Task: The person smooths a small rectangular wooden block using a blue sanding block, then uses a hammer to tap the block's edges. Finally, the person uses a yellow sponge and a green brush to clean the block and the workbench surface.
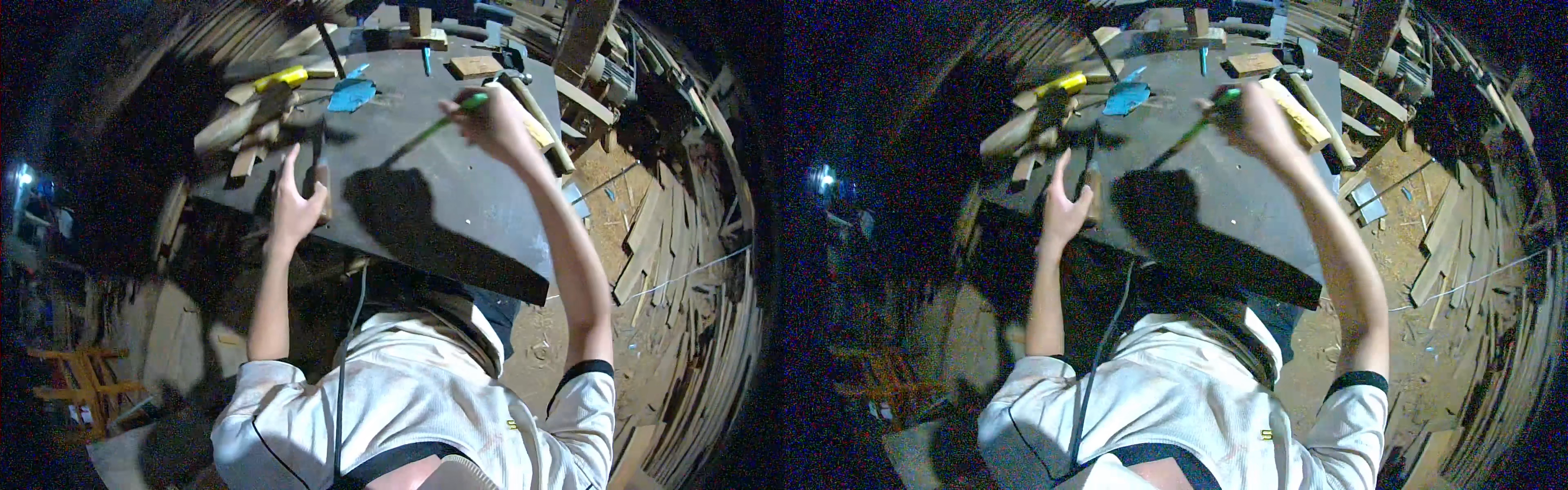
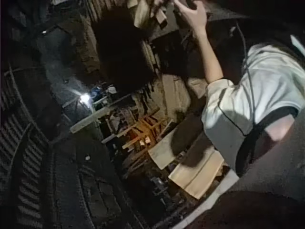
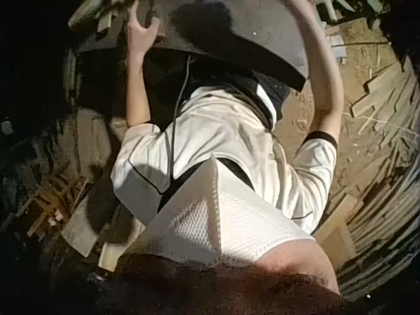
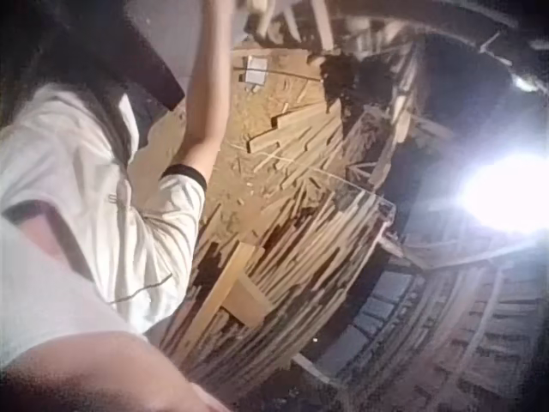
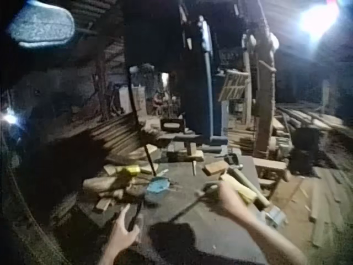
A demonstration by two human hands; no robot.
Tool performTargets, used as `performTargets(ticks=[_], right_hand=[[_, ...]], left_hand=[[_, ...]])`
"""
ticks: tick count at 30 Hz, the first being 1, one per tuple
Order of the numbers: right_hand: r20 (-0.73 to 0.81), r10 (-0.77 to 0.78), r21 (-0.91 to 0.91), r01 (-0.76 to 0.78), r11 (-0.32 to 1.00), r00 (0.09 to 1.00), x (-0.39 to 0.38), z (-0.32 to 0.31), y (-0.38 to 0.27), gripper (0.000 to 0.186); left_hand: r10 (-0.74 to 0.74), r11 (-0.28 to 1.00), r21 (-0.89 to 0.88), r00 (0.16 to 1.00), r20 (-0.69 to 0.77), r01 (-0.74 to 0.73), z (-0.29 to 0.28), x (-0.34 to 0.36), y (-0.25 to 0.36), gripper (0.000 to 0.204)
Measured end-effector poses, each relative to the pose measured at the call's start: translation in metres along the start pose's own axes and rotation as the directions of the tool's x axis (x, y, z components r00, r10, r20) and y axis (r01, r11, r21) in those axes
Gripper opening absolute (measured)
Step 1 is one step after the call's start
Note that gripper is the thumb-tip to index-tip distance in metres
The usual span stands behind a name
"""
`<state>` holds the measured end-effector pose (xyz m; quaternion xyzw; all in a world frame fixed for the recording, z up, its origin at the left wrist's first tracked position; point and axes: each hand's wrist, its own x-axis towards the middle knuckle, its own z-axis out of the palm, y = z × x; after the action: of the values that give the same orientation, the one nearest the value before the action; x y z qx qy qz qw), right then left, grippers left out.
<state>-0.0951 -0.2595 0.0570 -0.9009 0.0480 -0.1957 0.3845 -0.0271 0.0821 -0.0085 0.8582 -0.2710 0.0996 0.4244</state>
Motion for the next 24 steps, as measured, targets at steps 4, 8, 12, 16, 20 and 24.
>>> performTargets(ticks=[4,8,12,16,20,24], right_hand=[[0.082,0.117,-0.100,-0.109,0.989,0.990,-0.013,-0.063,-0.032,0.032],[-0.019,-0.070,-0.034,0.070,0.997,0.997,0.035,-0.012,-0.018,0.033],[0.007,-0.156,0.201,0.151,0.968,0.988,0.053,0.054,-0.019,0.033],[-0.009,-0.042,0.169,0.043,0.985,0.999,0.028,0.027,0.002,0.034],[-0.095,0.091,-0.023,-0.093,0.995,0.991,-0.009,-0.057,0.014,0.034],[-0.156,-0.125,0.070,0.138,0.988,0.980,0.007,-0.058,0.017,0.032]], left_hand=[[0.203,0.972,-0.087,0.967,-0.154,-0.218,0.003,-0.003,-0.014,0.056],[0.267,0.944,-0.134,0.938,-0.221,-0.301,0.005,-0.002,-0.017,0.051],[0.243,0.946,-0.157,0.943,-0.229,-0.282,0.005,0.002,-0.023,0.050],[0.221,0.959,-0.116,0.940,-0.260,-0.258,0.005,-0.004,-0.028,0.048],[0.204,0.960,-0.128,0.936,-0.286,-0.249,0.012,-0.007,-0.019,0.045],[0.206,0.959,-0.131,0.932,-0.299,-0.253,0.013,-0.005,-0.014,0.042]])
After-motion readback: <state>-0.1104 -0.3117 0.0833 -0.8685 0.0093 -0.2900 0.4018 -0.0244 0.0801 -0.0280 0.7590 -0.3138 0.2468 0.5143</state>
